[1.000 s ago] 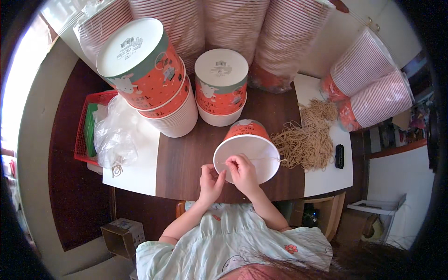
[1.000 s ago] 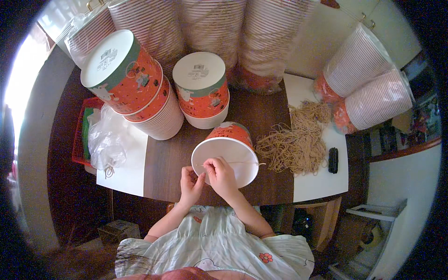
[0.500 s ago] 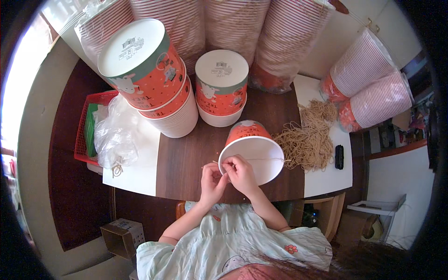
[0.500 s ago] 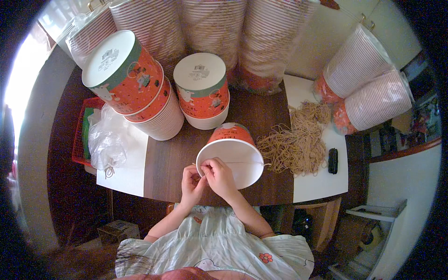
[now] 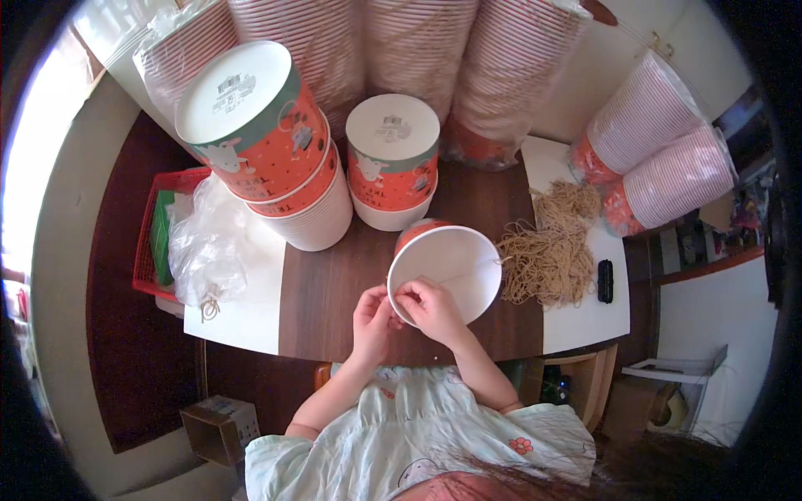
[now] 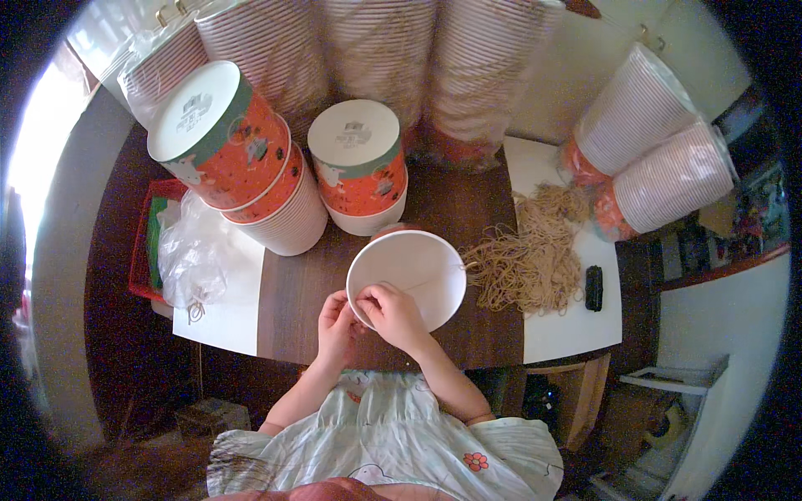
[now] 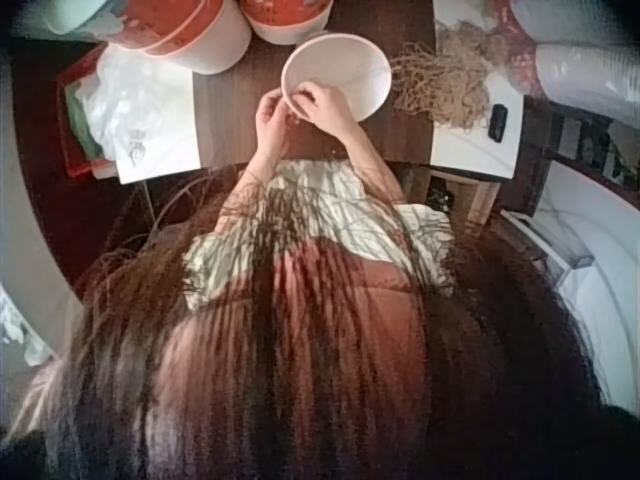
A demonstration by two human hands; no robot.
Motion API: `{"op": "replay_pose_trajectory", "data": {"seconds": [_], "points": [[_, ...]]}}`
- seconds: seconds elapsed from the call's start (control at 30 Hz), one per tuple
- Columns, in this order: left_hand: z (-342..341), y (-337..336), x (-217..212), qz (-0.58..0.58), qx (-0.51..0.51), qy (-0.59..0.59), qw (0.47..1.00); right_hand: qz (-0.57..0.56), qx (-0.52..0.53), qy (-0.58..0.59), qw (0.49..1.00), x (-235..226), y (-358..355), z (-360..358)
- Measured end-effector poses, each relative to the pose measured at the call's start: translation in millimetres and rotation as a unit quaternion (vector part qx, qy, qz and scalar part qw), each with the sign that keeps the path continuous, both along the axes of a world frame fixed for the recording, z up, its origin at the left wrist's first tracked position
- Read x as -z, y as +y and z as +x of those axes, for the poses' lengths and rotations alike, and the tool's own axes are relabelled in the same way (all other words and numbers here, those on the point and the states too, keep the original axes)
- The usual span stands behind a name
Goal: The person removes a plastic bag from a stack of paper buckets, inverts and stacks the buckets on the table, and threads a string through the holes of a bucket by hand.
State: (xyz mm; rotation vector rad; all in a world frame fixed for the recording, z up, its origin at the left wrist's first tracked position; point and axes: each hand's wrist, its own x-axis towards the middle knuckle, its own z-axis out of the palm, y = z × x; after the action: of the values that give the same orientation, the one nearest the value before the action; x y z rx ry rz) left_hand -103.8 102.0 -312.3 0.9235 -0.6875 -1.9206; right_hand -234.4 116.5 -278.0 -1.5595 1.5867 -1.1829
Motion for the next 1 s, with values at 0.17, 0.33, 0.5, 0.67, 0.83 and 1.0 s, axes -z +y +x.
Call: {"op": "replay_pose_trajectory", "data": {"seconds": [0.17, 0.33, 0.5, 0.67, 0.83, 1.0], "points": [[-1.7, 1.6, -13.8, 0.011, -0.039, 0.014, 0.999, 0.008, -0.019, 0.005, 1.0, -11.8, -0.6, -1.8], [-0.2, -1.8, -20.2, 0.056, -0.03, 0.025, 0.998, 0.039, -0.051, 0.028, 0.998, -17.5, -2.5, -3.6], [6.7, -3.8, -9.3, 0.017, -0.029, 0.005, 0.999, 0.019, -0.062, 0.043, 0.997, -17.6, -3.5, -4.5], [6.5, -4.2, -10.6, -0.068, -0.088, 0.02, 0.994, 0.07, -0.076, 0.01, 0.995, -26.8, -5.3, -12.2], [20.5, -16.2, -28.2, -0.243, -0.104, 0.006, 0.964, 0.057, -0.105, 0.062, 0.991, -41.0, -11.1, -32.6], [32.6, -29.0, -47.8, -0.19, -0.036, -0.051, 0.98, -0.026, -0.096, 0.02, 0.995, -49.9, -14.7, -32.4]]}}
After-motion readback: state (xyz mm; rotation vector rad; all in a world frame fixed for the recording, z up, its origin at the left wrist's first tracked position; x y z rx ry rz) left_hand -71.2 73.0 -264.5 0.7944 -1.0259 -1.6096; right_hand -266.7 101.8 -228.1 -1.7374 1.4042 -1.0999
